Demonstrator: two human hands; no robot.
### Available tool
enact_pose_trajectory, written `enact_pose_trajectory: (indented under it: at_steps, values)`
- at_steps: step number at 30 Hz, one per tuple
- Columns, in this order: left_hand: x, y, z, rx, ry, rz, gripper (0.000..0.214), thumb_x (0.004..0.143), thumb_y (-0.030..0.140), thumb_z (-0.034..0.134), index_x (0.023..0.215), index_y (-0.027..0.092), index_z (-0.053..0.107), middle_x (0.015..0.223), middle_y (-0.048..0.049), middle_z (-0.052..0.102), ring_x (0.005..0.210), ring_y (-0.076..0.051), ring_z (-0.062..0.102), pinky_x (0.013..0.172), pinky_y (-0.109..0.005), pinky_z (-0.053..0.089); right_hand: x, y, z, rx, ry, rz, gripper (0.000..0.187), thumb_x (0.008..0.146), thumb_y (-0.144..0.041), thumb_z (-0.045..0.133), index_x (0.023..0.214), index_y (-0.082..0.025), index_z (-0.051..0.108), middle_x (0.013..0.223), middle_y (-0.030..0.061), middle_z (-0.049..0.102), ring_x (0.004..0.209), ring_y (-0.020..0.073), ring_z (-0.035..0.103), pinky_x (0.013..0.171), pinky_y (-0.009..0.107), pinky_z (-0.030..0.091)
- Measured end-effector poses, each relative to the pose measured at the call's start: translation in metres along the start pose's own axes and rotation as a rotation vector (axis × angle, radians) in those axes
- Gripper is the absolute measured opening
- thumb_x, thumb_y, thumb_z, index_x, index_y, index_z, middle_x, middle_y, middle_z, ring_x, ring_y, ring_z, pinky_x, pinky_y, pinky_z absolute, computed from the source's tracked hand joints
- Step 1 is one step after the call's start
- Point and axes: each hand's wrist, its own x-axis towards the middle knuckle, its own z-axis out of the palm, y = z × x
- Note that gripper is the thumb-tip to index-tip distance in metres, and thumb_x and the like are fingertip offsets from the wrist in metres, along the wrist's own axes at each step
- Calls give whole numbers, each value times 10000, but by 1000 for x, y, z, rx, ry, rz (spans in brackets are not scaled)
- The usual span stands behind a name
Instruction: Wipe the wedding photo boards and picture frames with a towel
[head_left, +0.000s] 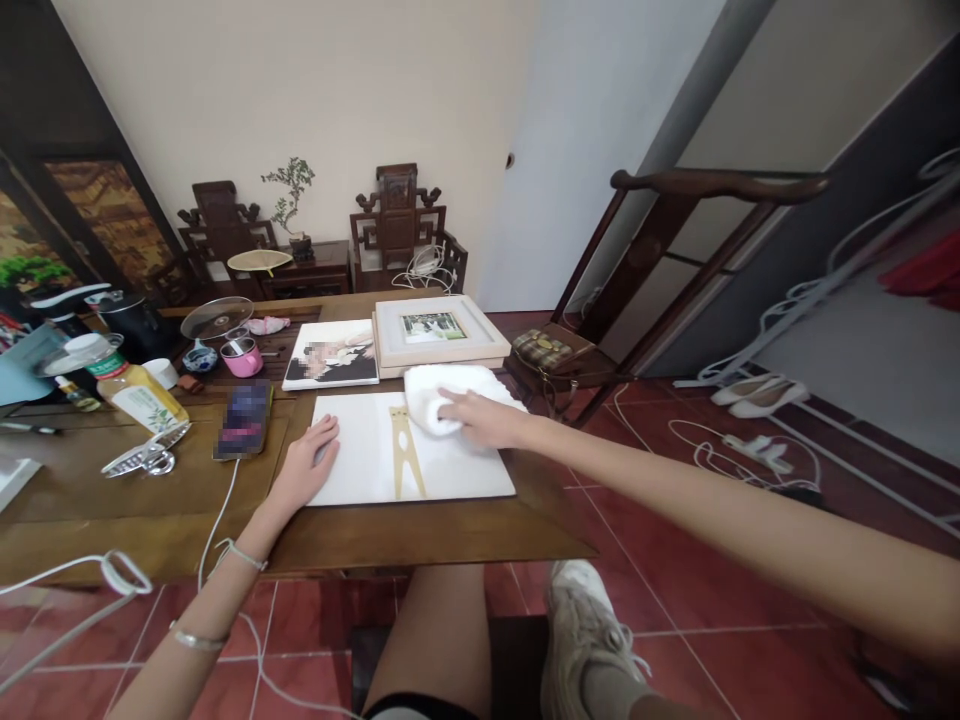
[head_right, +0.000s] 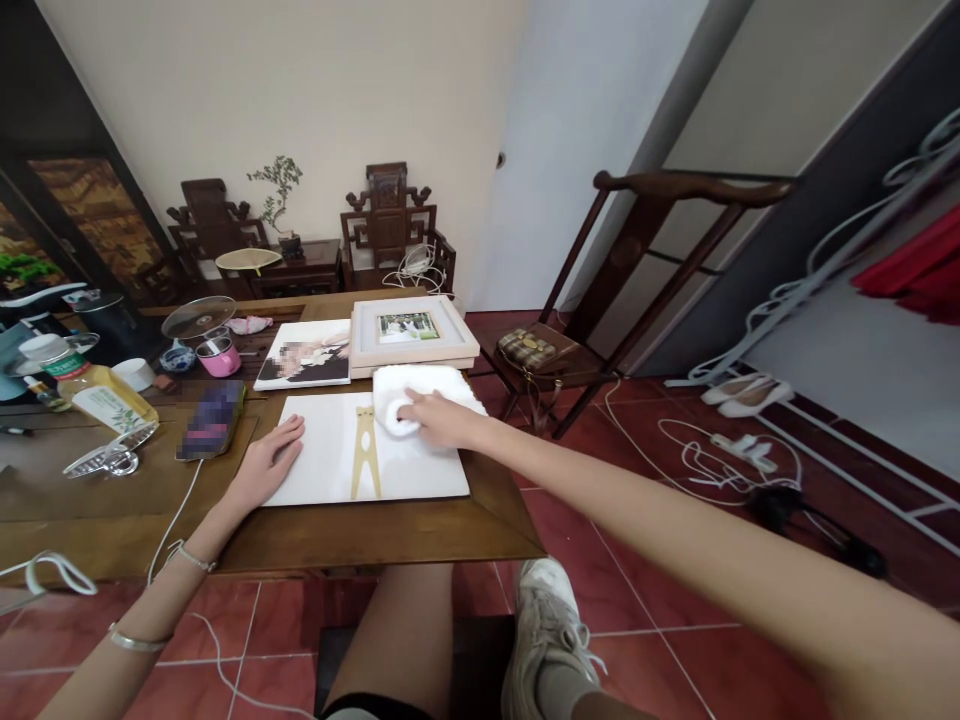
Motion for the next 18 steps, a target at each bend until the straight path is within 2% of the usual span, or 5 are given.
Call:
enact_pose_trajectory:
  at_steps: [4, 6, 9, 14, 18]
  values:
    - [0, 1, 0, -1, -5, -1, 425, 915, 394, 466, 1160, 116, 675, 1325, -150, 596, 1307, -268, 492, 1138, -455, 343, -39, -33, -14, 105, -211, -69, 429, 635, 64, 413, 892, -170, 667, 808, 75, 644, 975, 247, 618, 761, 276, 438]
    - [0, 1, 1, 0, -4, -4, 418, 916, 391, 465, 1158, 125, 677, 1327, -143, 597, 1308, -265, 492, 1139, -450, 343, -57, -49, -22, 184, -346, -87, 429, 621, 49, 423, 862, -192, 682, 763, 41, 631, 790, 207, 620, 678, 254, 433]
    - [0, 1, 1, 5, -1, -9, 414, 917, 385, 466, 1157, 122, 677, 1334, -146, 590, 1310, -266, 489, 1139, -447, 342, -70, -55, -26, 279, -410, -95, 445, 583, 47, 407, 829, -196, 687, 741, 16, 620, 747, 181, 599, 667, 239, 425]
    - [0, 1, 1, -7, 3, 3, 411, 912, 381, 472, 1153, 118, 677, 1325, -151, 597, 1305, -275, 494, 1129, -470, 349, -47, -14, -15, 329, -209, -183, 390, 577, 1, 397, 826, -153, 654, 790, 16, 642, 798, 177, 603, 741, 242, 442]
    - [0, 0, 1, -2, 15, 9, 408, 909, 379, 478, 1147, 116, 680, 1314, -152, 604, 1298, -275, 502, 1127, -473, 352, -12, 25, -6, 196, 16, -103, 335, 582, -23, 384, 777, -157, 622, 760, 31, 650, 775, 199, 604, 746, 278, 444]
